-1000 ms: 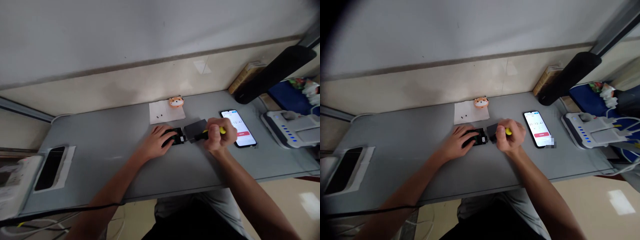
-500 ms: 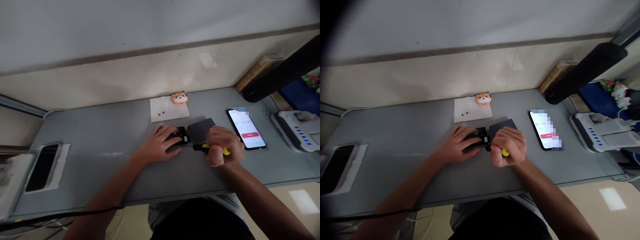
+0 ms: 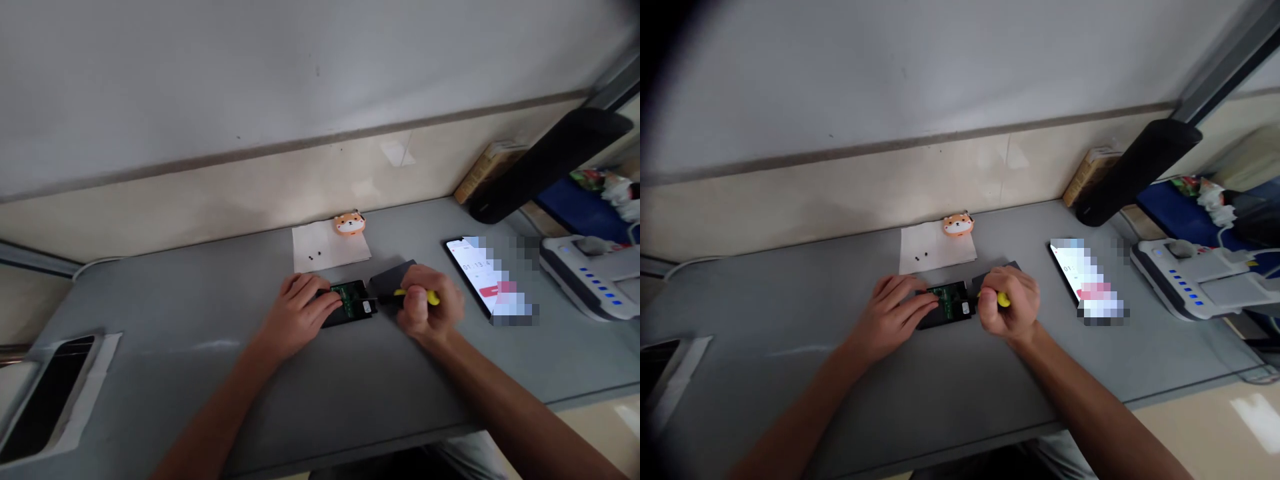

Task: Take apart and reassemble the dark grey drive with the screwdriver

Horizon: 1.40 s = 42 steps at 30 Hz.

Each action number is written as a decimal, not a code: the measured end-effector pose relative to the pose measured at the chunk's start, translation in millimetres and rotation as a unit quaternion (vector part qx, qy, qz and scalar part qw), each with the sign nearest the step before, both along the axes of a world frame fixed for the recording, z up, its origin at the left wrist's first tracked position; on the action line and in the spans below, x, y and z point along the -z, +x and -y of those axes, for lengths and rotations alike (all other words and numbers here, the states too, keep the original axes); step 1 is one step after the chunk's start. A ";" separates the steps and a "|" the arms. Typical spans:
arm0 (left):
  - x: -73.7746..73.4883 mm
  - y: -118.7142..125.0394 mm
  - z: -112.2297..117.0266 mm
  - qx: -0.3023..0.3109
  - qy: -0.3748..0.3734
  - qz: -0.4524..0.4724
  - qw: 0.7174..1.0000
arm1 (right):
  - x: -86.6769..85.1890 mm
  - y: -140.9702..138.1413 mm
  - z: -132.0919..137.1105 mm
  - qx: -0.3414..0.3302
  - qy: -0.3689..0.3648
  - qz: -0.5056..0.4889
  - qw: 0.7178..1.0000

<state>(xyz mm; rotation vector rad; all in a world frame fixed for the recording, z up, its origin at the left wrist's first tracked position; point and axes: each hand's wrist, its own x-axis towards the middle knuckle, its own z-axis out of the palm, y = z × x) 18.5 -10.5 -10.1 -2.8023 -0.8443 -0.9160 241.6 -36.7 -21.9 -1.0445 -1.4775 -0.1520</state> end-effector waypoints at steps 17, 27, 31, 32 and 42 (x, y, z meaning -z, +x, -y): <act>-4.6 1.8 4.5 0.052 0.004 -0.014 0.999 | -8.0 -2.9 -6.8 -0.001 0.073 0.018 0.997; -2.0 11.7 15.4 0.061 0.005 -0.027 0.998 | -9.0 -0.3 -7.0 0.002 0.038 0.002 0.999; -0.2 15.8 17.5 0.069 0.014 -0.022 0.997 | -11.0 -0.7 -5.7 0.001 0.039 -0.008 0.999; 0.1 16.5 17.6 0.068 0.015 -0.020 0.997 | -11.5 -0.7 -5.5 -0.003 0.034 -0.008 0.999; 5.3 15.5 17.5 0.051 0.003 -0.030 0.998 | -30.0 -1.3 -4.8 -0.050 -0.049 0.033 0.997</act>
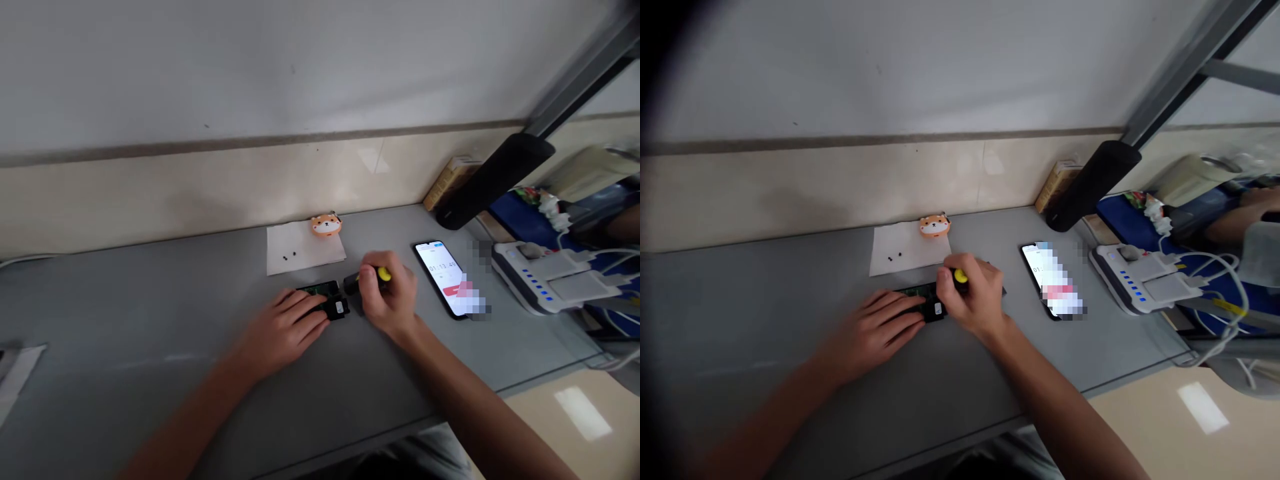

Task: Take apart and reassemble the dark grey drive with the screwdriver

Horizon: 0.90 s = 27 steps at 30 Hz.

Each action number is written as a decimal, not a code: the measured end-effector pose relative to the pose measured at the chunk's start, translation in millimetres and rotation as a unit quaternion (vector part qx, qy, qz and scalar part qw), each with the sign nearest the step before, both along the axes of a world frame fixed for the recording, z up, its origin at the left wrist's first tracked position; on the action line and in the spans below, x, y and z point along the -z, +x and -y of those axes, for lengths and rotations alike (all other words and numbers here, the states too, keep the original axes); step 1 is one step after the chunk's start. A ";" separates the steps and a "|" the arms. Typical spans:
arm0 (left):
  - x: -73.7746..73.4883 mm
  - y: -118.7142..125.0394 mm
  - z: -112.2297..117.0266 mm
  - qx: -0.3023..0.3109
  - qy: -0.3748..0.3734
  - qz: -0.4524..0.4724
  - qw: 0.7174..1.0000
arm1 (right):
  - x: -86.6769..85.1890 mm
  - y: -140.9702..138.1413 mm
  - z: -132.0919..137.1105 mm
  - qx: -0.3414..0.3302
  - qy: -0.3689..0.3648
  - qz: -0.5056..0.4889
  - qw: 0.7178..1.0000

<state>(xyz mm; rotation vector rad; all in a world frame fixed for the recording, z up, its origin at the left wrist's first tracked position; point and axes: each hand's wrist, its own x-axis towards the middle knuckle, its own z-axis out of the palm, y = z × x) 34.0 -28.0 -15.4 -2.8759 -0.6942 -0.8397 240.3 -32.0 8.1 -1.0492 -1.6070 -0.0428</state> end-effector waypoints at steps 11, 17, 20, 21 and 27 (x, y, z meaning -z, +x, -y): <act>5.8 1.9 -2.5 0.010 -0.039 0.038 0.998 | -24.6 7.0 -7.7 -0.198 -0.226 -0.065 0.952; 4.8 3.4 -2.2 0.010 -0.037 0.039 0.999 | -22.5 -8.2 -32.6 -0.395 -0.303 -0.232 0.835; 5.3 4.0 -3.0 0.012 -0.039 0.039 0.998 | -16.4 -17.6 -34.2 -0.364 -0.297 -0.332 0.818; 5.8 3.9 -3.3 0.014 -0.035 0.040 0.998 | -14.1 -19.3 -32.8 -0.357 -0.291 -0.354 0.814; 8.5 2.7 -3.9 0.008 -0.033 0.037 0.999 | -5.1 -16.8 -24.1 -0.339 -0.257 -0.384 0.819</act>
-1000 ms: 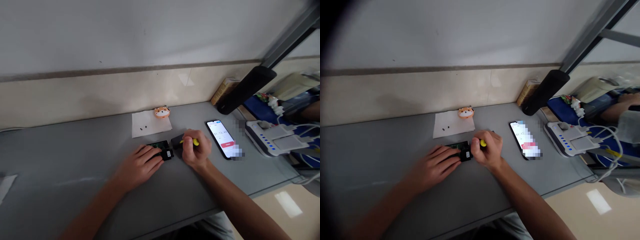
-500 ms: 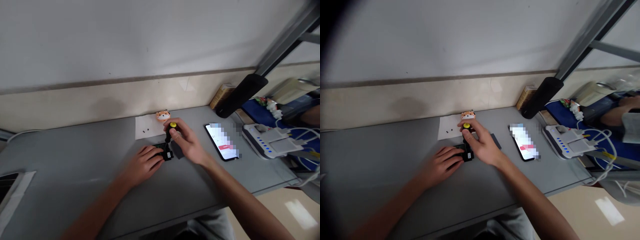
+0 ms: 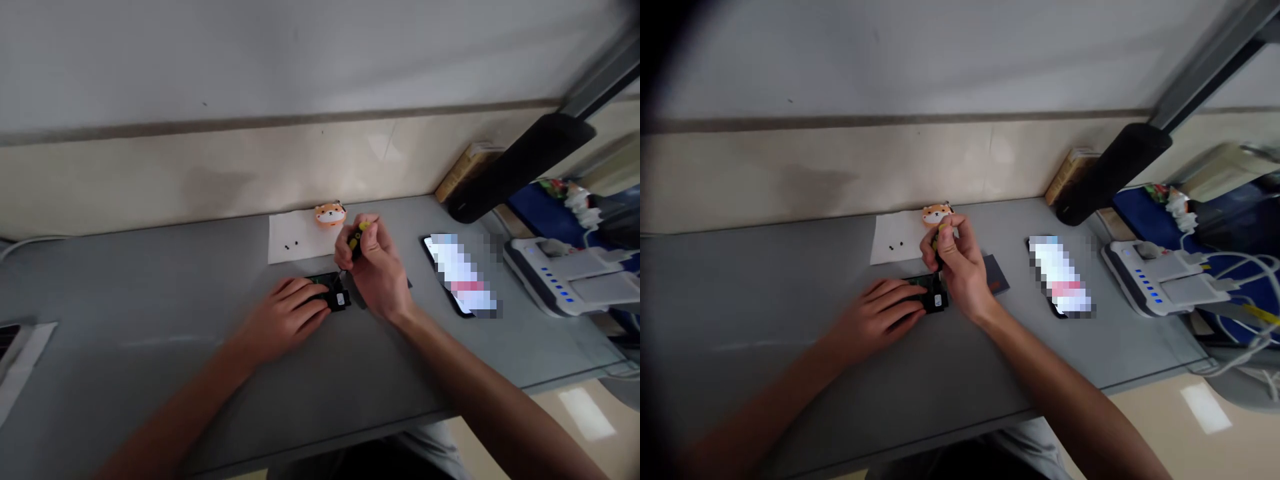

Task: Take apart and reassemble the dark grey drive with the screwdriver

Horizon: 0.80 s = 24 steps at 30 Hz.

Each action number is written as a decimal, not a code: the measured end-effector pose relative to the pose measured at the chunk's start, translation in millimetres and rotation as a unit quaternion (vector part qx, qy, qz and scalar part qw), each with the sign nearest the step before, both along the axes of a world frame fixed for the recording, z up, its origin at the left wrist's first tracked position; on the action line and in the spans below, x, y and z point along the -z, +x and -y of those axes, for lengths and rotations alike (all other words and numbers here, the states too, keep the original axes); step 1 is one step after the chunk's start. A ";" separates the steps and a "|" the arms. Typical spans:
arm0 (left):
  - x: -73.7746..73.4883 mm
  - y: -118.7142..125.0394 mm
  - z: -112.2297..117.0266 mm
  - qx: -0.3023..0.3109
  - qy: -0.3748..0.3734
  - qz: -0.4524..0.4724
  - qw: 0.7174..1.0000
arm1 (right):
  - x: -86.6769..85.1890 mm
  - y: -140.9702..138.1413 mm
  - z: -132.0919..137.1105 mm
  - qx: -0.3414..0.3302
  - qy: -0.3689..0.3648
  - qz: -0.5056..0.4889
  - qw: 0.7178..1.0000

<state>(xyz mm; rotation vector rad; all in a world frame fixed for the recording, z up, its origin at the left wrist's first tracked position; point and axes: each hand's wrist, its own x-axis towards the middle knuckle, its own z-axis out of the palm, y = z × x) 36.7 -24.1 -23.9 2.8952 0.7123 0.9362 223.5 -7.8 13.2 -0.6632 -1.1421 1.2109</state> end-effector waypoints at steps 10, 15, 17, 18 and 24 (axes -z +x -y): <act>-0.9 1.2 0.0 -0.007 -0.036 -0.006 0.999 | -5.4 3.5 -0.1 0.009 -0.003 0.049 0.999; 0.6 1.5 -0.4 -0.014 -0.042 0.008 0.999 | -1.0 -0.7 6.7 -0.050 0.000 -0.005 0.999; 0.7 1.6 -0.3 -0.011 -0.046 0.009 0.999 | 0.8 -3.5 7.7 -0.054 -0.012 -0.023 0.998; 0.6 1.6 -0.3 -0.013 -0.049 0.008 0.999 | 1.1 -4.5 7.7 -0.053 -0.013 -0.029 0.998; 0.7 3.1 0.0 -0.036 -0.077 0.016 0.996 | -3.8 -1.4 3.0 -0.040 -0.002 0.002 0.999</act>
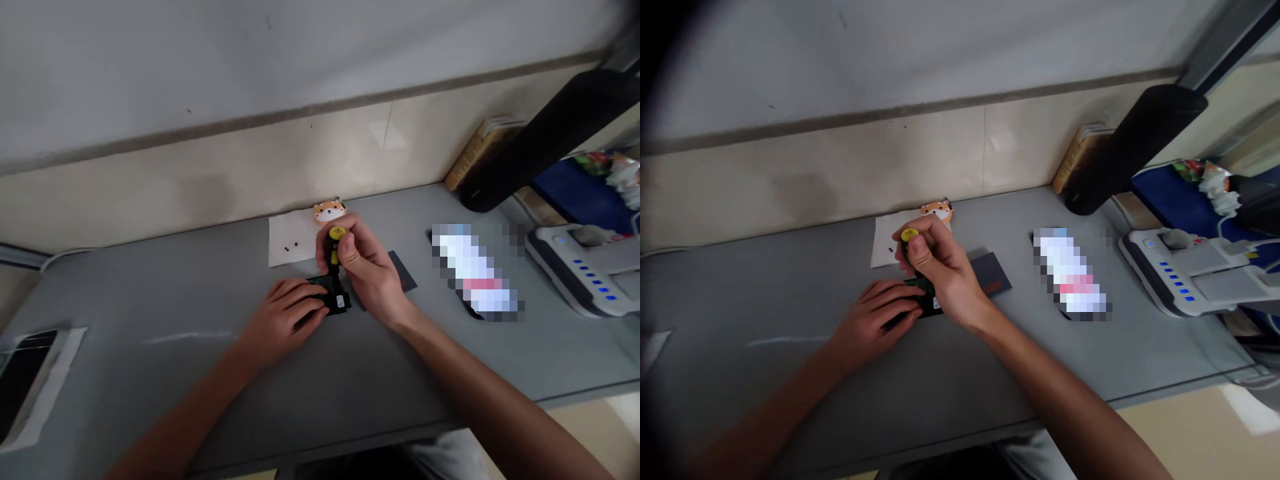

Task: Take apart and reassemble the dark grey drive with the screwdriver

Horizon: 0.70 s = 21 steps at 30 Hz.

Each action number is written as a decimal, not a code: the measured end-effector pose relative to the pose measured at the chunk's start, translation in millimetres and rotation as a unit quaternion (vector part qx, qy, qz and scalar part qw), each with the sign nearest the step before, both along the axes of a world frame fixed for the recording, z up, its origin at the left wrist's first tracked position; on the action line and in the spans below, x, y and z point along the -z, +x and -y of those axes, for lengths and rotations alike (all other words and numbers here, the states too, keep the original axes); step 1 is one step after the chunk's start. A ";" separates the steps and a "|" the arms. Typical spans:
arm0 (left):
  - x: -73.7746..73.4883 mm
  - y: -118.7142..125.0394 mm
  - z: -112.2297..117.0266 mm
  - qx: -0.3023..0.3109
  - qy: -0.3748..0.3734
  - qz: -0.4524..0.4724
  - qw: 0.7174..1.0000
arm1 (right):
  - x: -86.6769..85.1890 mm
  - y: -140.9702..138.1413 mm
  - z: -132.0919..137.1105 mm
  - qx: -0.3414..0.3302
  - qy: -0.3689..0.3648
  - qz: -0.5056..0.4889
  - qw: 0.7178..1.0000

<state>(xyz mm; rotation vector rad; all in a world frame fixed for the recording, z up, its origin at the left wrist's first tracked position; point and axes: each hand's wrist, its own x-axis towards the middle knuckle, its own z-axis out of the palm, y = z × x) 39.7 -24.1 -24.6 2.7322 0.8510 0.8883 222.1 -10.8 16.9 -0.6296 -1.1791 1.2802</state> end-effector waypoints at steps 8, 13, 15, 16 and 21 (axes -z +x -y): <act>-1.5 -2.5 -0.3 0.005 0.011 -0.014 1.000 | -0.6 7.2 0.6 -0.019 -0.008 0.035 0.999; -0.8 -3.8 0.0 0.014 0.014 -0.011 1.000 | 1.8 8.0 -2.3 0.012 -0.028 0.015 0.999; -0.5 -3.6 -0.3 0.018 0.021 -0.005 1.000 | 0.3 9.7 -5.0 0.004 -0.035 0.027 0.999; -0.4 -3.5 -0.5 0.021 0.024 -0.002 0.999 | -1.2 10.5 -6.3 0.000 -0.038 0.040 0.998; -1.1 -3.0 -0.7 0.020 0.023 0.005 1.000 | -10.8 11.5 -8.3 0.003 -0.054 0.060 0.997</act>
